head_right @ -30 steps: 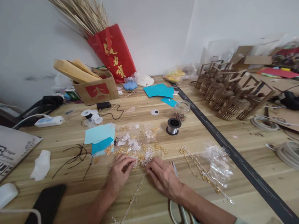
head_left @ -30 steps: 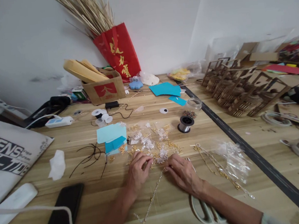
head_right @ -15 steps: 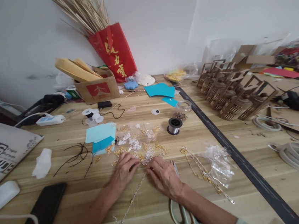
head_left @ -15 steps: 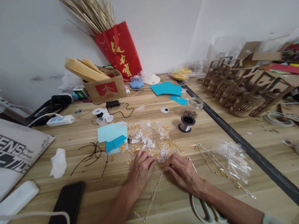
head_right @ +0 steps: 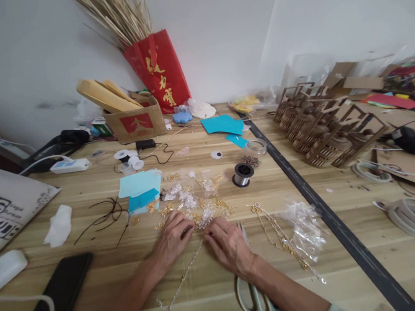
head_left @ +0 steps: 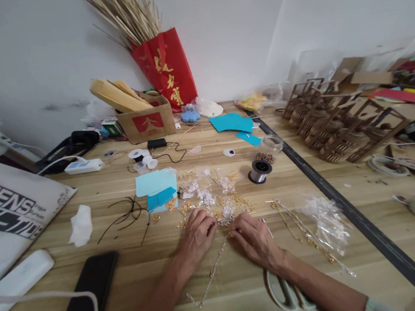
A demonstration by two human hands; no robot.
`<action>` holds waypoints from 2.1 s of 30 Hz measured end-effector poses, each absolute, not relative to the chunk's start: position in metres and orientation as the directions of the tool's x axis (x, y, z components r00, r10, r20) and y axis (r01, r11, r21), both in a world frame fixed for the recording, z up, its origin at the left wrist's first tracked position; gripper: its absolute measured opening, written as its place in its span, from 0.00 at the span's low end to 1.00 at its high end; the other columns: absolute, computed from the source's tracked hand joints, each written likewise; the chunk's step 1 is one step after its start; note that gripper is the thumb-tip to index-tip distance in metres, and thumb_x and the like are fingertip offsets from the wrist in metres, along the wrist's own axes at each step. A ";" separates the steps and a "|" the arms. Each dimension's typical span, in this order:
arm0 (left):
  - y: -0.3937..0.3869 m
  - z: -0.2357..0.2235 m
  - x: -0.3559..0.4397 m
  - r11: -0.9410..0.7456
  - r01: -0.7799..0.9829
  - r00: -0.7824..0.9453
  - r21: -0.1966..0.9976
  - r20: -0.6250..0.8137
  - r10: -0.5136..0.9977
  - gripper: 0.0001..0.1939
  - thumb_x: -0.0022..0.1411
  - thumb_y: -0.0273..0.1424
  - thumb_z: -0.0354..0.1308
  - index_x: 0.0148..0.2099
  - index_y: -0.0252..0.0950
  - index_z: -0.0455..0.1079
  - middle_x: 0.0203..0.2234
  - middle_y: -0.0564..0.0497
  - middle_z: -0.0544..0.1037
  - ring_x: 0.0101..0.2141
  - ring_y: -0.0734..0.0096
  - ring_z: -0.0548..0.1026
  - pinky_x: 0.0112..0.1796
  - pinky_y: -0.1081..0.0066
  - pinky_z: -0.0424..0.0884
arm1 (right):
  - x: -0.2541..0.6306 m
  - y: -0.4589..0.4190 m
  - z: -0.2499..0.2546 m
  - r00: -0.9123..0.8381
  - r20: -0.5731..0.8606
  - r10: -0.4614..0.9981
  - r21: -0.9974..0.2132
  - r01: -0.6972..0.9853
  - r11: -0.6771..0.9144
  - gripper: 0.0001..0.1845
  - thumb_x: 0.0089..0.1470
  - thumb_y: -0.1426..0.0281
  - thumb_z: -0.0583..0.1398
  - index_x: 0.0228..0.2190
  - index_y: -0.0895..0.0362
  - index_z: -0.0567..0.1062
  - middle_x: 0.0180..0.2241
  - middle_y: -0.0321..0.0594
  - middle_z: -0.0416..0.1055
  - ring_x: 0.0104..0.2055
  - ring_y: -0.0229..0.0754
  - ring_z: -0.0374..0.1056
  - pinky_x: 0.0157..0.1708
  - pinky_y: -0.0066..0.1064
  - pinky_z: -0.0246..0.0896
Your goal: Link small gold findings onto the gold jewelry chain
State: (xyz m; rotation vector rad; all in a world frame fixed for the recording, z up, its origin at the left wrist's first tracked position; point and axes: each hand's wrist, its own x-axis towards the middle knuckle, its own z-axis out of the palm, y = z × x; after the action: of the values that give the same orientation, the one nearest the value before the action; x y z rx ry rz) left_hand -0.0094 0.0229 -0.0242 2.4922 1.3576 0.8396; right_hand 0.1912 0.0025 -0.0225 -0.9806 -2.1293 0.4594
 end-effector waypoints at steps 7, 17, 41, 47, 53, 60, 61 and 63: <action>0.022 -0.023 -0.010 -0.561 0.706 0.417 0.432 0.386 0.823 0.06 0.62 0.23 0.54 0.33 0.36 0.69 0.30 0.50 0.70 0.37 0.63 0.65 0.40 0.62 0.66 | 0.191 0.001 -0.022 -0.439 0.456 0.774 -0.569 0.525 0.633 0.05 0.60 0.75 0.54 0.34 0.55 0.69 0.31 0.40 0.68 0.33 0.40 0.64 0.33 0.30 0.59; 0.023 -0.026 -0.012 -0.568 0.697 0.421 0.438 0.391 0.818 0.04 0.60 0.23 0.55 0.33 0.37 0.68 0.31 0.50 0.71 0.38 0.63 0.65 0.40 0.62 0.66 | 0.191 0.001 -0.021 -0.439 0.464 0.769 -0.564 0.523 0.639 0.06 0.61 0.75 0.53 0.34 0.55 0.69 0.31 0.40 0.68 0.32 0.41 0.65 0.32 0.30 0.60; 0.021 -0.022 -0.011 -0.572 0.665 0.387 0.480 0.434 0.814 0.06 0.61 0.24 0.55 0.31 0.36 0.67 0.29 0.50 0.72 0.37 0.63 0.66 0.39 0.63 0.67 | 0.192 0.002 -0.023 -0.445 0.464 0.766 -0.556 0.527 0.643 0.07 0.62 0.73 0.52 0.34 0.55 0.69 0.31 0.40 0.69 0.32 0.40 0.65 0.32 0.31 0.60; 0.023 -0.021 -0.011 -0.573 0.621 0.343 0.534 0.472 0.812 0.08 0.62 0.24 0.54 0.30 0.36 0.68 0.27 0.50 0.74 0.37 0.64 0.67 0.38 0.64 0.68 | 0.192 0.001 -0.021 -0.437 0.465 0.770 -0.564 0.524 0.638 0.06 0.61 0.74 0.53 0.34 0.55 0.70 0.31 0.40 0.69 0.32 0.40 0.66 0.31 0.30 0.60; 0.027 -0.023 -0.013 -0.563 0.580 0.325 0.589 0.467 0.823 0.07 0.60 0.22 0.56 0.30 0.36 0.69 0.27 0.49 0.76 0.37 0.64 0.68 0.38 0.65 0.69 | 0.192 0.004 -0.018 -0.326 0.462 0.825 -0.697 0.441 0.565 0.07 0.60 0.73 0.54 0.31 0.55 0.69 0.28 0.38 0.68 0.30 0.39 0.65 0.30 0.29 0.60; 0.029 -0.025 -0.013 -0.579 0.544 0.316 0.607 0.492 0.812 0.08 0.59 0.21 0.55 0.31 0.37 0.71 0.27 0.50 0.77 0.36 0.64 0.69 0.37 0.65 0.68 | 0.193 0.009 -0.013 -0.119 0.352 0.928 -0.896 0.243 0.372 0.08 0.59 0.67 0.56 0.29 0.56 0.69 0.26 0.36 0.67 0.28 0.37 0.64 0.28 0.28 0.62; 0.029 -0.025 -0.013 -0.578 0.544 0.318 0.608 0.488 0.813 0.08 0.59 0.21 0.55 0.31 0.37 0.71 0.27 0.50 0.77 0.36 0.64 0.69 0.37 0.65 0.68 | 0.193 0.009 -0.013 -0.101 0.328 0.939 -0.914 0.216 0.343 0.09 0.59 0.66 0.56 0.29 0.56 0.69 0.26 0.36 0.67 0.27 0.37 0.64 0.27 0.28 0.62; 0.029 -0.024 -0.013 -0.578 0.547 0.322 0.605 0.485 0.813 0.08 0.59 0.21 0.55 0.30 0.37 0.71 0.27 0.50 0.77 0.36 0.64 0.69 0.37 0.65 0.68 | 0.193 0.010 -0.012 -0.071 0.299 0.951 -0.937 0.166 0.307 0.09 0.58 0.64 0.57 0.29 0.57 0.69 0.25 0.35 0.66 0.27 0.37 0.63 0.27 0.27 0.61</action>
State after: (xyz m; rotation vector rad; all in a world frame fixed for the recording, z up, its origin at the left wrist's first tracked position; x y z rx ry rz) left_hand -0.0131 0.0289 -0.0242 2.2627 1.2157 1.1245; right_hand 0.1935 0.0102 -0.0118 -1.0761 -1.5005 0.9186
